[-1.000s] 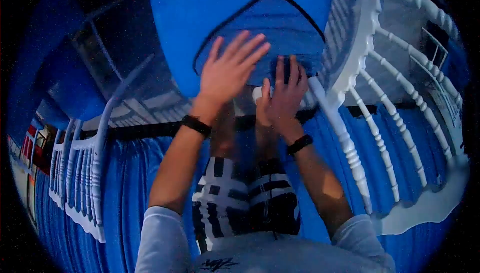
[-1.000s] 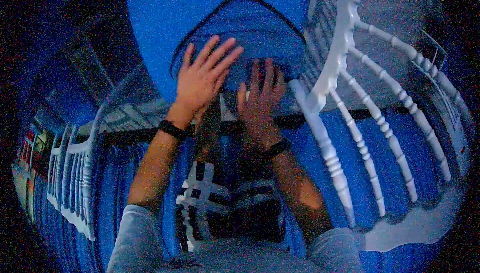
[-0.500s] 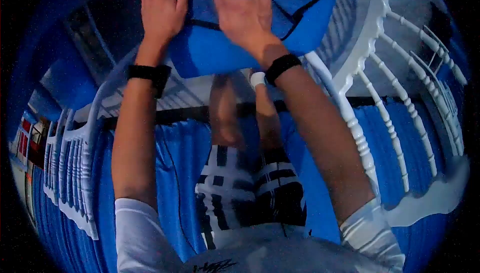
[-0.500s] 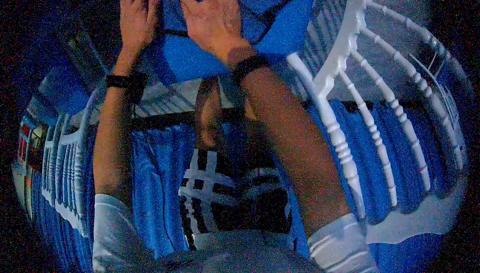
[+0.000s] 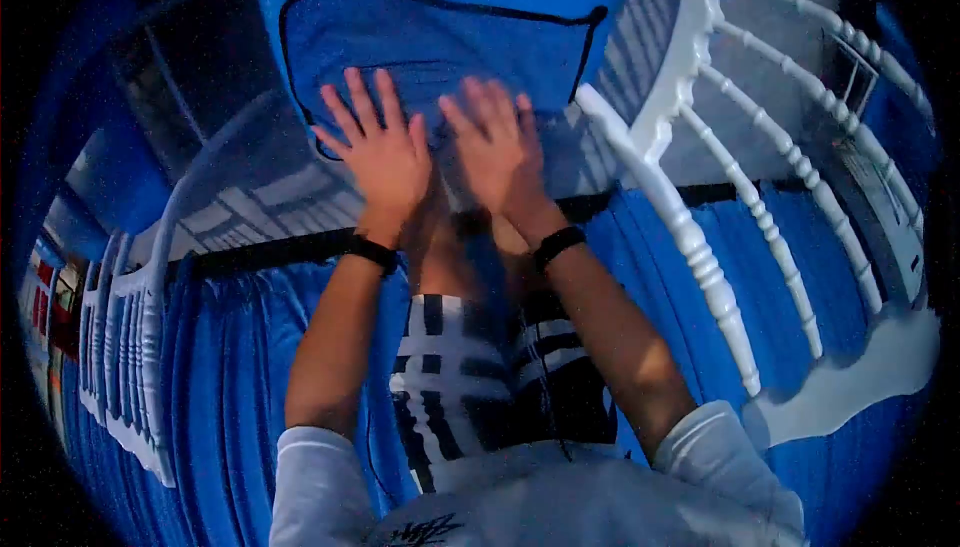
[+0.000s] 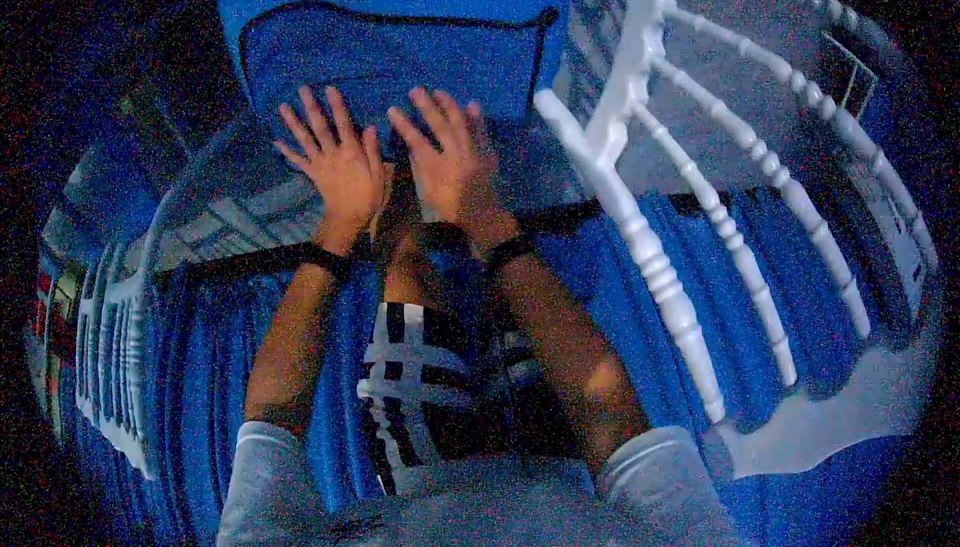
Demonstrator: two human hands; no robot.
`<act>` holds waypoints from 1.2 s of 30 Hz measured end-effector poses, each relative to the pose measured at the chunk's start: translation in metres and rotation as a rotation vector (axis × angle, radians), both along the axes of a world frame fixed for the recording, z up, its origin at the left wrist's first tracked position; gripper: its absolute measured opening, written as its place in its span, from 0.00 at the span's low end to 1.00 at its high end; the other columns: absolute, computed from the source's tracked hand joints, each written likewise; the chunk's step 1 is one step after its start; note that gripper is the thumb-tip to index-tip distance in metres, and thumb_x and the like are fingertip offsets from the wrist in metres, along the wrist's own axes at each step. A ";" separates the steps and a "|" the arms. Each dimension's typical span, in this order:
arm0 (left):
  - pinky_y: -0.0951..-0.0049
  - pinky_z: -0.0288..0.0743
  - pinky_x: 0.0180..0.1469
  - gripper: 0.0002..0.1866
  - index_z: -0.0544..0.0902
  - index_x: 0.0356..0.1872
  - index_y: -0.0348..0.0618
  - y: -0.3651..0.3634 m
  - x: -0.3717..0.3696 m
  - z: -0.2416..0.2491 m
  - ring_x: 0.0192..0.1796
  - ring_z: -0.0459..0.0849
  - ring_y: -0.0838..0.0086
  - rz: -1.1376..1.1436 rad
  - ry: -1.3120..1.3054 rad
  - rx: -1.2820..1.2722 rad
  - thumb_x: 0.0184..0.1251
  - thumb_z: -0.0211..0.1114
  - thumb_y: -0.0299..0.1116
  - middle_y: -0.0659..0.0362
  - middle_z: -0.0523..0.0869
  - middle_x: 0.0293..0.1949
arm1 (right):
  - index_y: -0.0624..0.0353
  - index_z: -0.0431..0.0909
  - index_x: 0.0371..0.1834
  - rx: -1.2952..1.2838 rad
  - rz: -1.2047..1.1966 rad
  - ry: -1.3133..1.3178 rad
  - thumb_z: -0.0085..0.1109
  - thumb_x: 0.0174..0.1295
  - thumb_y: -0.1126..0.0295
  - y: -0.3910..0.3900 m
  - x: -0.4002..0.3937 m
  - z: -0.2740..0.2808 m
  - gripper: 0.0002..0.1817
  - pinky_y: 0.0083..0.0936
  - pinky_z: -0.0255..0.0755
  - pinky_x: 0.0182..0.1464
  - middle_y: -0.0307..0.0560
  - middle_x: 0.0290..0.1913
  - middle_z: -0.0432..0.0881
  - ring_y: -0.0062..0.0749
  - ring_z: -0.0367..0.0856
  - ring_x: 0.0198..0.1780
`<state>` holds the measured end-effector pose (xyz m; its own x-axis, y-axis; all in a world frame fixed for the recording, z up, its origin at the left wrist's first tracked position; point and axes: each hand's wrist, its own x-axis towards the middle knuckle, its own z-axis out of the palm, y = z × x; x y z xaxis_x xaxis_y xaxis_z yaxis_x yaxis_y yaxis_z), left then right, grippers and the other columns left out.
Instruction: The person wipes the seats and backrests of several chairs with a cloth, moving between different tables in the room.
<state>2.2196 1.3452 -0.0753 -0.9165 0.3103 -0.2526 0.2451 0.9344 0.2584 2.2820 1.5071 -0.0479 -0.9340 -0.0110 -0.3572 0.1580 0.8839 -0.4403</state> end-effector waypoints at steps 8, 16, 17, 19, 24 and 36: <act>0.16 0.32 0.74 0.37 0.56 0.86 0.54 0.084 0.007 0.003 0.86 0.38 0.36 -0.207 -0.132 0.047 0.81 0.53 0.50 0.49 0.45 0.88 | 0.58 0.56 0.85 0.139 -0.294 0.165 0.58 0.64 0.63 0.050 -0.042 -0.005 0.44 0.66 0.46 0.81 0.76 0.84 0.48 0.65 0.49 0.85; 0.40 0.44 0.84 0.30 0.69 0.80 0.52 0.138 -0.119 0.022 0.84 0.58 0.57 -0.437 -0.014 0.390 0.79 0.56 0.40 0.57 0.64 0.82 | 0.73 0.56 0.81 0.071 -0.597 0.280 0.63 0.63 0.64 0.113 -0.130 -0.025 0.45 0.45 0.59 0.79 0.76 0.77 0.63 0.73 0.61 0.77; 0.38 0.43 0.83 0.31 0.69 0.80 0.53 0.145 -0.124 0.014 0.84 0.58 0.60 -0.444 0.034 0.407 0.78 0.57 0.41 0.59 0.66 0.82 | 0.72 0.56 0.82 0.013 -0.661 0.250 0.63 0.63 0.64 0.120 -0.142 -0.027 0.46 0.45 0.59 0.80 0.76 0.77 0.63 0.73 0.61 0.77; 0.37 0.41 0.84 0.32 0.69 0.80 0.55 0.153 -0.141 0.003 0.85 0.58 0.63 -0.477 0.059 0.437 0.77 0.58 0.43 0.61 0.66 0.82 | 0.71 0.55 0.82 -0.032 -0.722 0.215 0.63 0.62 0.64 0.126 -0.155 -0.031 0.46 0.45 0.56 0.80 0.76 0.78 0.63 0.73 0.60 0.78; 0.38 0.39 0.85 0.32 0.67 0.81 0.61 0.122 -0.178 -0.005 0.86 0.55 0.63 -0.537 0.082 0.454 0.78 0.57 0.48 0.62 0.63 0.83 | 0.68 0.55 0.84 0.195 -0.574 0.289 0.60 0.62 0.68 0.106 -0.165 -0.047 0.45 0.50 0.46 0.83 0.72 0.83 0.56 0.69 0.52 0.83; 0.37 0.48 0.81 0.33 0.64 0.82 0.49 -0.016 -0.249 -0.001 0.85 0.57 0.57 -0.297 0.221 0.222 0.78 0.56 0.43 0.56 0.63 0.83 | 0.46 0.59 0.85 0.105 -0.049 0.376 0.55 0.67 0.61 -0.013 -0.268 -0.033 0.40 0.74 0.36 0.80 0.58 0.81 0.65 0.71 0.57 0.80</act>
<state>1.9708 1.3289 -0.0761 -0.8039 0.5932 0.0426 0.5670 0.7428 0.3560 2.0139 1.4944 -0.0812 -0.9984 0.0555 0.0135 0.0461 0.9226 -0.3831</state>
